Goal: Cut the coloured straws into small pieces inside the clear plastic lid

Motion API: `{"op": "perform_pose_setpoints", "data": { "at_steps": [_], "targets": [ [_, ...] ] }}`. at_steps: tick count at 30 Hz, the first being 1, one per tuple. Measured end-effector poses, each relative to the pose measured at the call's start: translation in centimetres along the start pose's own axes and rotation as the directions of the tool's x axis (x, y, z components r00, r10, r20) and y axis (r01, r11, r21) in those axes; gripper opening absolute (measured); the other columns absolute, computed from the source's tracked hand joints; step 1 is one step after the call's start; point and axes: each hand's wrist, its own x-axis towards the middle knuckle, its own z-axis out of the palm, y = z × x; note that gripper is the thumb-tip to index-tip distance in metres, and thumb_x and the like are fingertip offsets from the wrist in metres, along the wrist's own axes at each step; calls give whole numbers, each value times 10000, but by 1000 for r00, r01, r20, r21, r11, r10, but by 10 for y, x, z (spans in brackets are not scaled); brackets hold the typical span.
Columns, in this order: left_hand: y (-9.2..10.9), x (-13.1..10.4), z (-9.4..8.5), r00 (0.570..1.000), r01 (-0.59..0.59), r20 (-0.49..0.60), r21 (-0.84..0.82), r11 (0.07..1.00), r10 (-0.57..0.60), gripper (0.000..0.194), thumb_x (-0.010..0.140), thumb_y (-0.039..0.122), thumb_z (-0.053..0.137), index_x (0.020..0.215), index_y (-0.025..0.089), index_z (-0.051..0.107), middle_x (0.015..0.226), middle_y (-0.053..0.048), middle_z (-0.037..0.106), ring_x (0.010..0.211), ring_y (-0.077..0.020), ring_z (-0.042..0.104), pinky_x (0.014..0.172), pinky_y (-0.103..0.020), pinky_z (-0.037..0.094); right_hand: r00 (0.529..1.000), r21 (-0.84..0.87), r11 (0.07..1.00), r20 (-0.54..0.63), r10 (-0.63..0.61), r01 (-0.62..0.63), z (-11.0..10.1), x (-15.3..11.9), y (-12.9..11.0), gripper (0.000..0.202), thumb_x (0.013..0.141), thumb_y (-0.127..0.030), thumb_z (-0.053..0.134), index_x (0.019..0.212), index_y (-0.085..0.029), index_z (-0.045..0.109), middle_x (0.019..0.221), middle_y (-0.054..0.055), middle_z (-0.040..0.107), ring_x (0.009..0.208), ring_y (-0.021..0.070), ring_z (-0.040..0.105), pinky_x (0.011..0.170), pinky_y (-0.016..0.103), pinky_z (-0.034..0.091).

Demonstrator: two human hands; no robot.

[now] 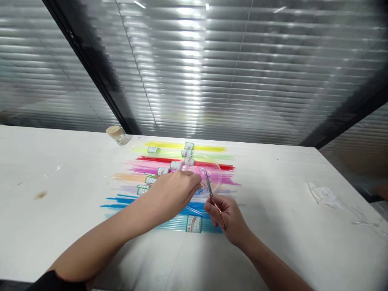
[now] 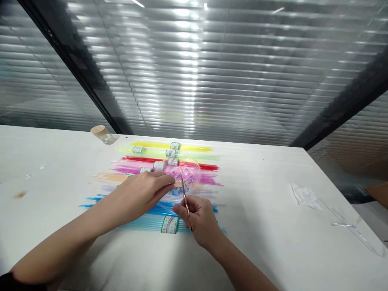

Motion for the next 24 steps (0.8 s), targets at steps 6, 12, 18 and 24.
{"op": "perform_pose_setpoints", "data": {
  "at_steps": [6,12,18,24],
  "targets": [
    [-1,0,-1,1000,15,10,-19,1000,-14,285,995,266,337,781,183,506,838,-30,642,653,-161,569,484,-258,250,1000,29,1000,-23,-7,7,0,-1,3,500,860,-607,602,628,-188,456,481,-53,403,463,83,305,463,233,242],
    [-2,0,-2,1000,12,3,-19,1000,-12,283,999,261,331,783,183,497,817,-29,633,647,-160,563,501,-261,277,1000,52,998,-15,-17,18,0,-2,-2,510,832,-629,613,626,-192,451,499,-54,369,490,91,286,470,243,224],
    [0,0,-1,999,24,30,-3,1000,-24,282,1001,280,337,820,185,532,857,-36,655,682,-178,585,486,-261,256,999,-16,1000,43,-8,9,1,-2,-2,485,803,-607,656,645,-186,473,535,-63,315,518,97,267,488,255,203],
    [0,1,2,999,-22,25,-40,999,24,279,1003,265,338,847,185,555,886,-31,663,695,-170,593,523,-261,300,999,-21,1000,48,-2,3,1,-1,-2,496,802,-614,646,628,-190,457,530,-65,300,512,97,266,487,259,195]
  ]
}}
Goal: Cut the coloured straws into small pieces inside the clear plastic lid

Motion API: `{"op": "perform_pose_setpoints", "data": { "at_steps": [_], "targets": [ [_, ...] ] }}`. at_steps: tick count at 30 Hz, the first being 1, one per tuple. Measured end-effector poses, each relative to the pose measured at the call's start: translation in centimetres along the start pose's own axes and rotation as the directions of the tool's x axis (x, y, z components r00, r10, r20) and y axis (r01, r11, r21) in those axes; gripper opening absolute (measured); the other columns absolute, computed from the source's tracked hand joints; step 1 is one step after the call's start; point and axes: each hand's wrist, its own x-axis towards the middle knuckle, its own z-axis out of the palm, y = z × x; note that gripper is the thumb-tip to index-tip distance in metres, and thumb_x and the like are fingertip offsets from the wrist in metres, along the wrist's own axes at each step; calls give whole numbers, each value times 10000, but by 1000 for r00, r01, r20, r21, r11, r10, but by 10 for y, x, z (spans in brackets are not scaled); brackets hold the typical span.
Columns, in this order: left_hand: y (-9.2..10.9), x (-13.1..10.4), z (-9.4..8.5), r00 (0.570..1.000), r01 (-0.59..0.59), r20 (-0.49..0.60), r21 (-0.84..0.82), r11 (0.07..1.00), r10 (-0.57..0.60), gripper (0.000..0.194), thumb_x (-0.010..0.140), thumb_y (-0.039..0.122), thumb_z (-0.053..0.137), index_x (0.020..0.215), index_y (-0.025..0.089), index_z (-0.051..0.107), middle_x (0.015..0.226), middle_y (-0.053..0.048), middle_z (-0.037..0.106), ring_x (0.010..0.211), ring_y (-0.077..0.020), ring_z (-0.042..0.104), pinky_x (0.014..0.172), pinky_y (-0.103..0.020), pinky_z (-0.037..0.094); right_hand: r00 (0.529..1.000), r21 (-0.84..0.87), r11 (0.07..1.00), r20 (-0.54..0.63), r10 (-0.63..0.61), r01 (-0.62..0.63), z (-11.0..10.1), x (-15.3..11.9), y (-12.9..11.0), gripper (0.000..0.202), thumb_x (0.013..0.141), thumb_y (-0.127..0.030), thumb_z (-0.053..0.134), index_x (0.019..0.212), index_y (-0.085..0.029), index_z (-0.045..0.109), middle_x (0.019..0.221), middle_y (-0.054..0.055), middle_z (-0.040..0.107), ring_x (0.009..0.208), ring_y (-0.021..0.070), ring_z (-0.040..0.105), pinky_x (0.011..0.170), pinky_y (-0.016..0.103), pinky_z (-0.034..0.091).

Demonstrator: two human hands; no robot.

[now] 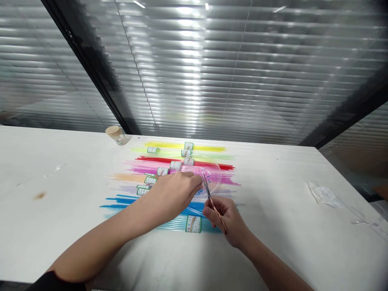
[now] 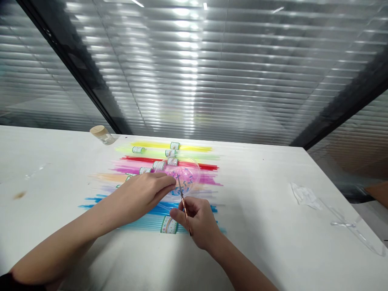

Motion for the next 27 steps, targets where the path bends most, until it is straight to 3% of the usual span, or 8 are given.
{"op": "perform_pose_setpoints", "data": {
  "at_steps": [15,22,27],
  "targets": [
    [3,1,0,1000,5,30,46,999,-7,269,992,239,349,868,175,577,857,-44,671,665,-165,598,517,-261,286,1000,2,1000,-7,8,-8,0,0,-1,496,803,-610,647,623,-191,452,524,-68,294,508,96,258,486,259,191],
    [1,0,2,1000,15,-4,-11,1000,-15,319,1014,316,330,887,176,588,886,-54,670,734,-188,620,522,-262,312,1000,-7,1000,-28,5,-6,0,1,2,497,810,-594,658,617,-194,435,520,-72,288,499,93,265,484,256,194],
    [-1,-3,0,999,36,-40,27,999,-35,332,1011,330,326,837,180,566,855,-50,664,643,-176,572,469,-263,260,998,-12,1000,-54,28,-28,-1,1,3,498,807,-606,656,626,-196,438,533,-68,302,503,96,272,486,258,196]
  ]
}}
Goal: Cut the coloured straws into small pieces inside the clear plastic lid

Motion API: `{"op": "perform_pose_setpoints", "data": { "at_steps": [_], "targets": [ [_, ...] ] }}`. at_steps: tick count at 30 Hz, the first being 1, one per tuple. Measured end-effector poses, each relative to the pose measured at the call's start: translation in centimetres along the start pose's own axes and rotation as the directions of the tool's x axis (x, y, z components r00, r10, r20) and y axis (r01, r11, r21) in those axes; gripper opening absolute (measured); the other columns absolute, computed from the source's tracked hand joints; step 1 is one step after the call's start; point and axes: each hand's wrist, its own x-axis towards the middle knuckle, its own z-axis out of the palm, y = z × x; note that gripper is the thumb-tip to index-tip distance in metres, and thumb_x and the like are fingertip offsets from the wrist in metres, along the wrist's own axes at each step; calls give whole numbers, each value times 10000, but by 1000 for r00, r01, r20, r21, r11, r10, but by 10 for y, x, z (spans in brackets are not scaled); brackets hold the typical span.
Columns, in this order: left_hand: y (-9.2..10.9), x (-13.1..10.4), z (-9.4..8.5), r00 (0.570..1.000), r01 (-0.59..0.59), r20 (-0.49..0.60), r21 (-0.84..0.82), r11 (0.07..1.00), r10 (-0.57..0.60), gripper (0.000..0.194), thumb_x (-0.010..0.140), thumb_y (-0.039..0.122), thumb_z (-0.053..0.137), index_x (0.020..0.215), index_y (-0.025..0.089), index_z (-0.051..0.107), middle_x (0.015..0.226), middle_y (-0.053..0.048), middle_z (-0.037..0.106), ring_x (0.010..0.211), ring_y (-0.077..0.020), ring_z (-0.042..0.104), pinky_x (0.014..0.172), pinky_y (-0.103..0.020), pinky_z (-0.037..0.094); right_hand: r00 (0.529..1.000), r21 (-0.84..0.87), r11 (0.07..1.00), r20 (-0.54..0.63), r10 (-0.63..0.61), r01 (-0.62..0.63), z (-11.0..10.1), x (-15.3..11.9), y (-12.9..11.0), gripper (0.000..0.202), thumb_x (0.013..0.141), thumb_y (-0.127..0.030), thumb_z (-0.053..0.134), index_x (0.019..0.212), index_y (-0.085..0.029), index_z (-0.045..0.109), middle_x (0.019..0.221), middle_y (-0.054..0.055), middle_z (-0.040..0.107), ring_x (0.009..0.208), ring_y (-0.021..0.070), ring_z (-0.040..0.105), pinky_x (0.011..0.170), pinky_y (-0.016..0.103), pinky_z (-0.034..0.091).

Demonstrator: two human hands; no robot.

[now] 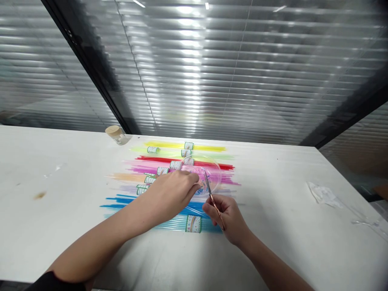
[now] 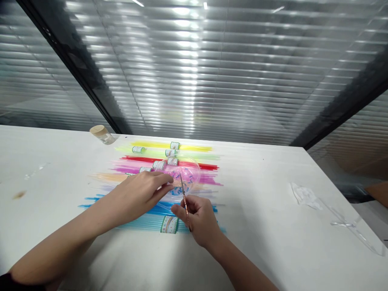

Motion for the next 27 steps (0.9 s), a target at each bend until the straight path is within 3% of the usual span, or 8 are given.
{"op": "perform_pose_setpoints", "data": {
  "at_steps": [9,22,27],
  "targets": [
    [3,2,-4,998,19,61,37,999,-21,319,1003,286,328,816,180,563,837,-52,661,630,-172,567,467,-259,248,1000,23,1000,6,-17,17,0,1,-1,493,804,-596,664,618,-194,448,525,-69,292,498,95,267,484,260,196],
    [2,3,-4,998,27,56,41,999,-30,305,997,268,331,810,176,554,843,-64,664,676,-188,596,494,-263,305,1000,-6,1000,-14,24,-24,1,1,0,503,805,-621,652,620,-202,442,451,-67,369,451,91,291,455,244,241],
    [0,2,-4,999,20,30,34,999,-21,294,988,245,332,806,175,551,822,-66,660,675,-185,596,514,-265,334,1000,55,998,-16,-15,16,1,0,-1,522,837,-638,600,610,-201,427,484,-55,375,481,97,296,468,245,232]
  ]
}}
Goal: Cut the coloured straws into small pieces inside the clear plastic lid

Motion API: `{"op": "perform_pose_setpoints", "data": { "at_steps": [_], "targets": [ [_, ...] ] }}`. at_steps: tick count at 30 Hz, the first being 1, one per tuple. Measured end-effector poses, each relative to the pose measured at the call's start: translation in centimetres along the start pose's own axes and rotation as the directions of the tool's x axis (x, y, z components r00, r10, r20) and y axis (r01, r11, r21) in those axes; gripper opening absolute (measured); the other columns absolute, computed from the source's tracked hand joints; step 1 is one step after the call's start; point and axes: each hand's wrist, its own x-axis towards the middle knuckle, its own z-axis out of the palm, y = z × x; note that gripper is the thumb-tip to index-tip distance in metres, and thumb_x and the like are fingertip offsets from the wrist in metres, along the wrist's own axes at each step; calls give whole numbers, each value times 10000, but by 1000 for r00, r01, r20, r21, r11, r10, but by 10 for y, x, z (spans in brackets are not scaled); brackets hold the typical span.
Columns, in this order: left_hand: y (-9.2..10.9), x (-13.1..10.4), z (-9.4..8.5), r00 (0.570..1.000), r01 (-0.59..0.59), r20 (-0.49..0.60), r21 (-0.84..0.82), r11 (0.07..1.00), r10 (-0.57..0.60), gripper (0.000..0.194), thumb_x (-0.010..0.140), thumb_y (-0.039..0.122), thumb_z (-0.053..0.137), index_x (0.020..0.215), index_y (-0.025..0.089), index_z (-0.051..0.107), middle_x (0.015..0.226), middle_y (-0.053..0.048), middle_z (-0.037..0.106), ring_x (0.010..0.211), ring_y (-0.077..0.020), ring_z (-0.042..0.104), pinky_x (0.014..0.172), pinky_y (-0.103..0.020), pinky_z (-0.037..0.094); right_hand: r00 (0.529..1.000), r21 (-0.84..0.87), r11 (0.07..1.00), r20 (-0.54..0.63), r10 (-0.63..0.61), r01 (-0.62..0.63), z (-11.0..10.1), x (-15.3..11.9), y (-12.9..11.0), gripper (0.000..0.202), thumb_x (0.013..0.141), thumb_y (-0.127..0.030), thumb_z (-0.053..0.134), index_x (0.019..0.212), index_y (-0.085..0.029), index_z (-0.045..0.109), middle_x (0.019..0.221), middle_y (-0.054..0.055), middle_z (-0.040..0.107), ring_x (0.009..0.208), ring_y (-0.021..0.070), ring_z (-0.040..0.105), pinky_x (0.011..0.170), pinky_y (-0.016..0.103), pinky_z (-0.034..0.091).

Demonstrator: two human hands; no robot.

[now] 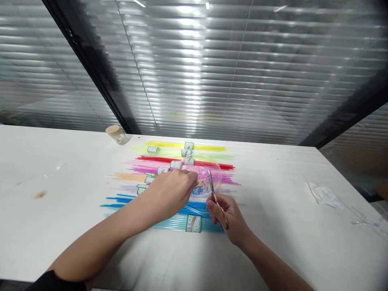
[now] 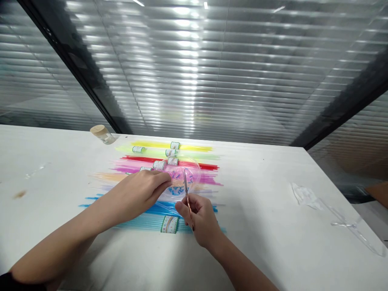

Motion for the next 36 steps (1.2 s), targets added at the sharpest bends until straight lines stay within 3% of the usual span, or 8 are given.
{"op": "perform_pose_setpoints", "data": {
  "at_steps": [8,24,36],
  "targets": [
    [2,0,-1,1000,-11,25,-1,1000,11,288,993,256,340,834,181,568,839,-58,667,663,-191,593,474,-272,302,999,3,1000,53,14,-14,0,-1,-2,506,809,-619,645,633,-196,430,536,-70,294,508,94,262,488,256,188],
    [3,0,1,998,-48,31,-21,999,49,315,1009,284,317,832,179,555,845,-51,660,668,-188,585,497,-279,292,999,-85,996,49,-11,15,0,-1,-1,475,800,-588,669,636,-196,456,547,-59,320,522,105,276,497,266,193],
    [6,-2,-2,998,-45,46,-4,999,45,295,1006,258,321,834,177,547,879,-48,653,674,-169,573,513,-272,293,998,-47,999,59,-22,24,2,-2,-2,479,805,-601,658,644,-194,463,542,-64,305,524,106,268,502,274,195]
  ]
}}
